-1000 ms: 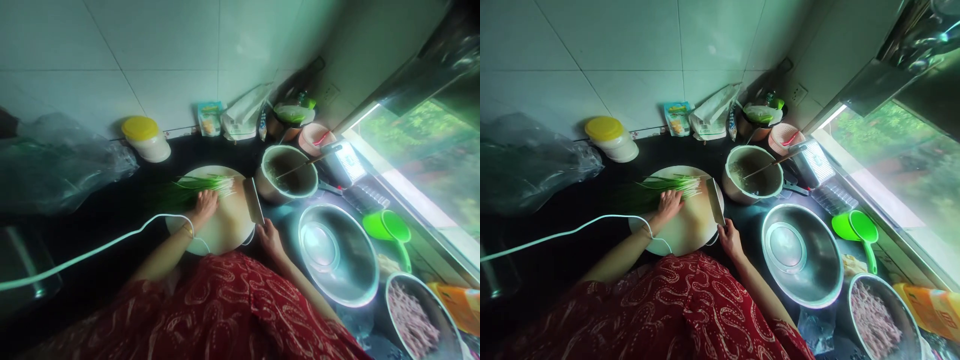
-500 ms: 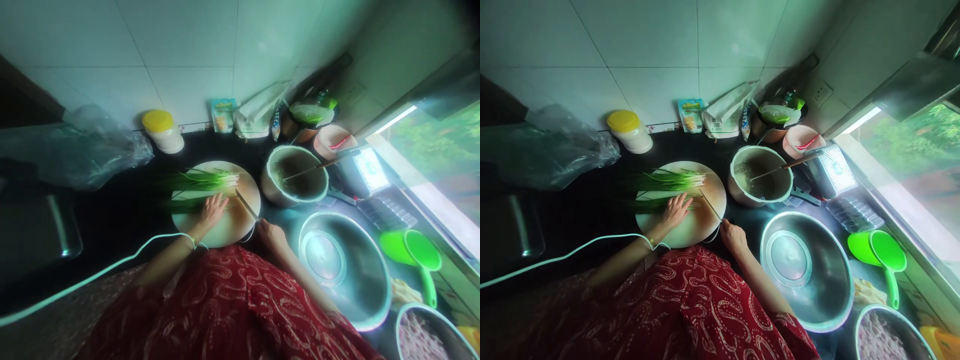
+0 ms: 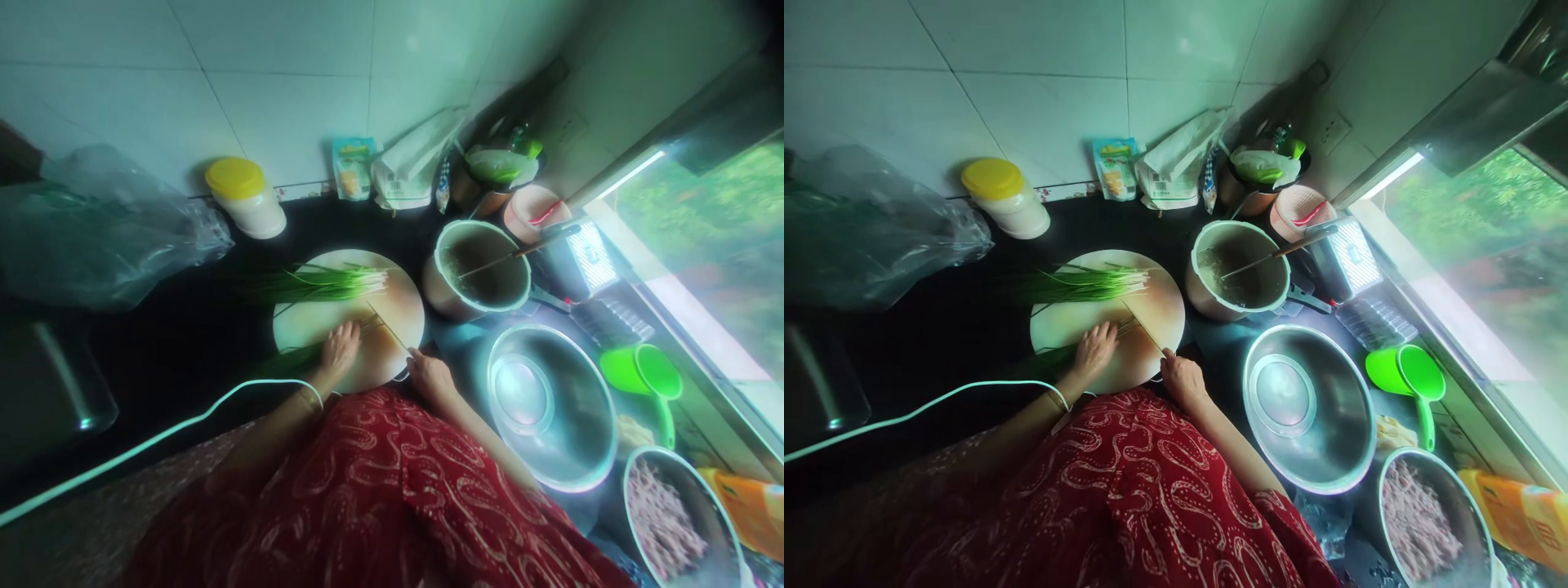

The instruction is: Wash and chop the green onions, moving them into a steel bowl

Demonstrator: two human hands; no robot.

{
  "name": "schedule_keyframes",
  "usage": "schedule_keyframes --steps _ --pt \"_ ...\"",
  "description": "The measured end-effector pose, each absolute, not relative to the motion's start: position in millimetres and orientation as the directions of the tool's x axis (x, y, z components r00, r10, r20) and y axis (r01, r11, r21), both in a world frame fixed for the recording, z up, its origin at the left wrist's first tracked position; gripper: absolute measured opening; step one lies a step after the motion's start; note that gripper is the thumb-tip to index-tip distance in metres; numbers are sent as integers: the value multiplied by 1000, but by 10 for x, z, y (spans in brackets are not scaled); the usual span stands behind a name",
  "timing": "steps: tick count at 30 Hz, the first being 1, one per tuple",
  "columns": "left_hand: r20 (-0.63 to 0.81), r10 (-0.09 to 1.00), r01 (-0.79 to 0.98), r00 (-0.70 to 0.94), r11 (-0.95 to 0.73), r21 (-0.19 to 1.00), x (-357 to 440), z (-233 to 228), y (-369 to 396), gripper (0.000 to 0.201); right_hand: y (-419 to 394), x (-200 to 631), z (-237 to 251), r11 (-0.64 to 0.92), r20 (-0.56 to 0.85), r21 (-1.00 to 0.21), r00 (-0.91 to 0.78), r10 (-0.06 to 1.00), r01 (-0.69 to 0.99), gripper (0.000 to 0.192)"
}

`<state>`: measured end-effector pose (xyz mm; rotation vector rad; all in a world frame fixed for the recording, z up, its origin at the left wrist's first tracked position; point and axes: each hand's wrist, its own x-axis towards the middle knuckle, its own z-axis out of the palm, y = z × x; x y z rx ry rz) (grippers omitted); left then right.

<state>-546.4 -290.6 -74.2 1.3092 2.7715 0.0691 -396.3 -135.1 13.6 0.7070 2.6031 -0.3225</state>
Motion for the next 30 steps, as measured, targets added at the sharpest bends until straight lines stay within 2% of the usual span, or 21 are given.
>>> schedule_keyframes --steps 10,14,17,25,30 --pt "13 778 768 -628 618 170 -5515 -597 -2700 42 -1335 -4134 17 866 -493 -53 -767 409 496 39" --pt "-12 740 729 -673 665 164 -5571 -552 -2721 29 -1343 -4201 -2 885 -485 -80 -794 368 459 40" --pt "-23 751 739 -660 654 163 -5609 -560 -2732 22 -1336 -4203 -9 876 -474 -108 -799 371 470 38" --pt "10 793 785 -609 600 152 -5651 -651 -2570 26 -1250 -4206 -4 856 -462 -183 -811 359 483 37" --pt "11 791 776 -612 598 202 -5655 -680 -2481 27 -1234 -4212 -63 859 -451 -188 -819 354 476 35"
